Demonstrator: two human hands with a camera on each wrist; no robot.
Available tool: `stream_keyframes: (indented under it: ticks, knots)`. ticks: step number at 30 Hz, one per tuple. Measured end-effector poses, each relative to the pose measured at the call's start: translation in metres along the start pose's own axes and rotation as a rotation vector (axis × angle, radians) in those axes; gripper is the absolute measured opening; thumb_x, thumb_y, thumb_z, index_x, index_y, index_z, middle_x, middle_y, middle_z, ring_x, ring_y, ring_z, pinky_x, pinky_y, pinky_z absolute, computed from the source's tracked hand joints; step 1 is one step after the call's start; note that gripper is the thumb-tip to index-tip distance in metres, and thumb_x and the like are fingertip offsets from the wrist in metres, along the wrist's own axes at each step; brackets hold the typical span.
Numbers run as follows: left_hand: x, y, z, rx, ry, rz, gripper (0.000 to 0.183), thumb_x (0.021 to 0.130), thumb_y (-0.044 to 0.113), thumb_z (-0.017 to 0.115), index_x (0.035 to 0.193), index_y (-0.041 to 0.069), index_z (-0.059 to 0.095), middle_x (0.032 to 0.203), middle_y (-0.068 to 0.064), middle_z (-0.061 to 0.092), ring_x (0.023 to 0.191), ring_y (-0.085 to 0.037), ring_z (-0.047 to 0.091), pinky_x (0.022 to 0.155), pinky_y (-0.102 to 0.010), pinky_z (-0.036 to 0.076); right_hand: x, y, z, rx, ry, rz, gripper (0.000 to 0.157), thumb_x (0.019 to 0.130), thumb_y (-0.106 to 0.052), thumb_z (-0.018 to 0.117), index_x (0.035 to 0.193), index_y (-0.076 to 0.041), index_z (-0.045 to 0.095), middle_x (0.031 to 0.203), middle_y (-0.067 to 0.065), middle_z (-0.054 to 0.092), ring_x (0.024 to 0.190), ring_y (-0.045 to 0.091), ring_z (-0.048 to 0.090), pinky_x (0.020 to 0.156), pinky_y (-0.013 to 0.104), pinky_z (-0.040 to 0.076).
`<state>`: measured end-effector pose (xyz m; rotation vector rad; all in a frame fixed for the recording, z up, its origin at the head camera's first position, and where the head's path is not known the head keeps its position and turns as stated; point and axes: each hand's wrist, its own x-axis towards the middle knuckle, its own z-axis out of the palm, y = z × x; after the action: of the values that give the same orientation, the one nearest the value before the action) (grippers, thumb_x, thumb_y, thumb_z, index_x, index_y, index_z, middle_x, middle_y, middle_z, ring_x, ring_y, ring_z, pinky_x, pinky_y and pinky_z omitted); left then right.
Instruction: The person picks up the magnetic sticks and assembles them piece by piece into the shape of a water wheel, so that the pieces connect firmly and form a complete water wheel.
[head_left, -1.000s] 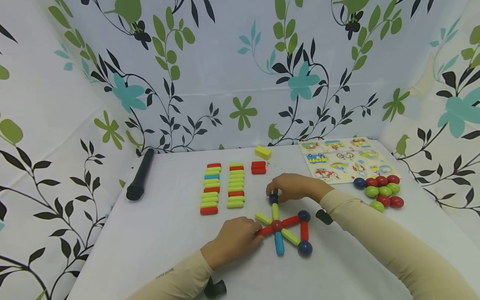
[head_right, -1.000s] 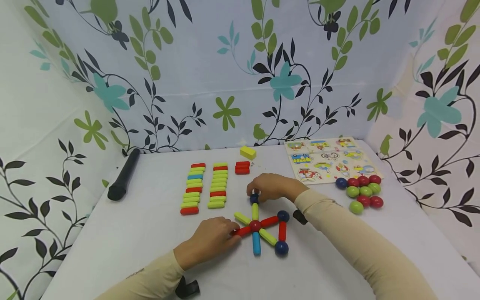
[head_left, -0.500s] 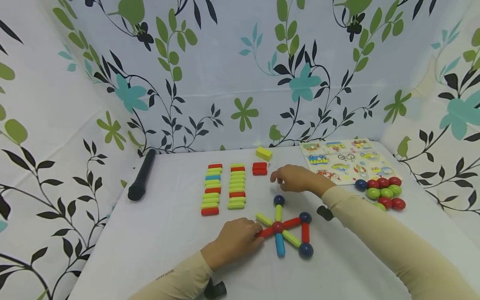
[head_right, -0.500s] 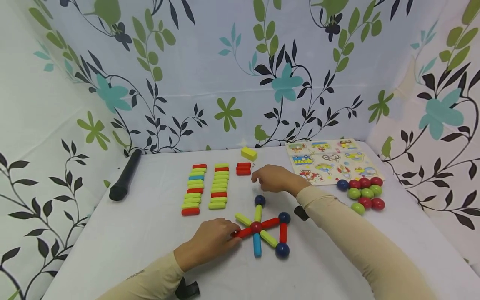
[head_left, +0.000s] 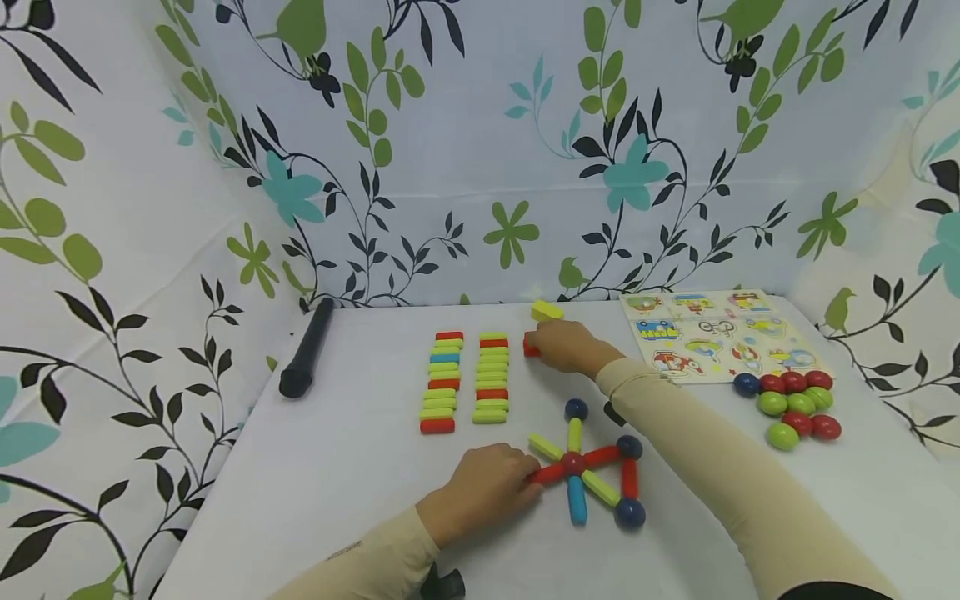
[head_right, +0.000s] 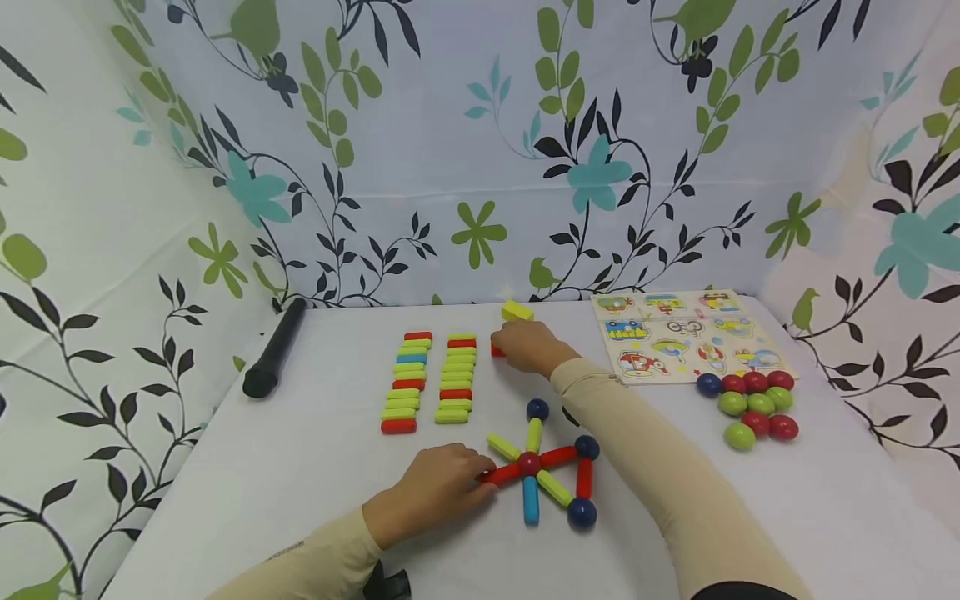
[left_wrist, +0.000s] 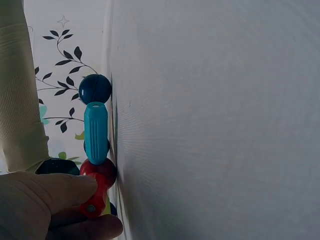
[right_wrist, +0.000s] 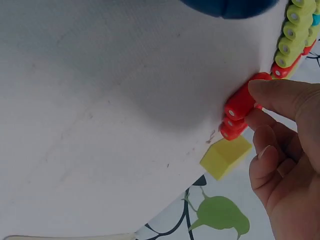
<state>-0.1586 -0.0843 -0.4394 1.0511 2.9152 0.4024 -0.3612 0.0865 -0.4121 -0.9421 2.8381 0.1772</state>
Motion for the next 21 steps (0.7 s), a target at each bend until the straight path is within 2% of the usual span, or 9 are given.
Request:
stream_keyframes:
  ticks: [7,10,13,17,21]
  knots:
    - [0.002,0.004,0.004,-0.015,0.005,-0.011,0.026,0.089,0.034,0.08,0.108,0.017,0.078,0.081,0.01,0.073,0.068,-0.001,0.056,0.065,-0.015,0.048,-0.002,-0.001,0.01,0.078,-0.089,0.053,0.017,0.096,-0.028,0.072,0.104,-0.014,0.068,0.084,0.0,0.064,0.083,0.02,0.058,0.077,0.032,0.054]
    - [0.003,0.003,0.006,-0.031,0.015,0.008,0.025,0.09,0.034,0.079,0.108,0.016,0.078,0.082,0.009,0.073,0.069,-0.001,0.055,0.065,-0.014,0.047,-0.01,0.001,0.006,0.141,-0.086,0.092,0.015,0.095,-0.029,0.072,0.1,-0.015,0.069,0.084,-0.001,0.064,0.082,0.02,0.057,0.074,0.031,0.051]
    - [0.004,0.002,0.006,-0.032,0.016,0.015,0.024,0.091,0.035,0.078,0.107,0.017,0.078,0.081,0.01,0.072,0.069,-0.001,0.054,0.064,-0.014,0.047,-0.029,0.007,-0.007,0.255,-0.044,0.107,0.015,0.094,-0.028,0.072,0.101,-0.014,0.071,0.088,-0.001,0.066,0.084,0.02,0.058,0.075,0.033,0.051]
    - [0.003,-0.002,0.004,-0.031,0.015,0.002,0.024,0.091,0.036,0.078,0.106,0.017,0.078,0.08,0.01,0.072,0.069,-0.001,0.055,0.063,-0.015,0.048,-0.066,0.018,-0.023,0.43,-0.011,0.114,0.019,0.093,-0.025,0.071,0.106,-0.012,0.074,0.092,0.0,0.07,0.086,0.021,0.061,0.078,0.035,0.054]
    - [0.002,-0.003,0.004,-0.056,0.025,0.012,0.024,0.092,0.035,0.077,0.107,0.016,0.078,0.081,0.009,0.073,0.07,-0.002,0.058,0.064,-0.016,0.048,-0.102,0.028,-0.019,0.53,-0.042,0.136,0.017,0.092,-0.023,0.073,0.104,-0.012,0.076,0.087,-0.002,0.07,0.084,0.019,0.062,0.078,0.034,0.055]
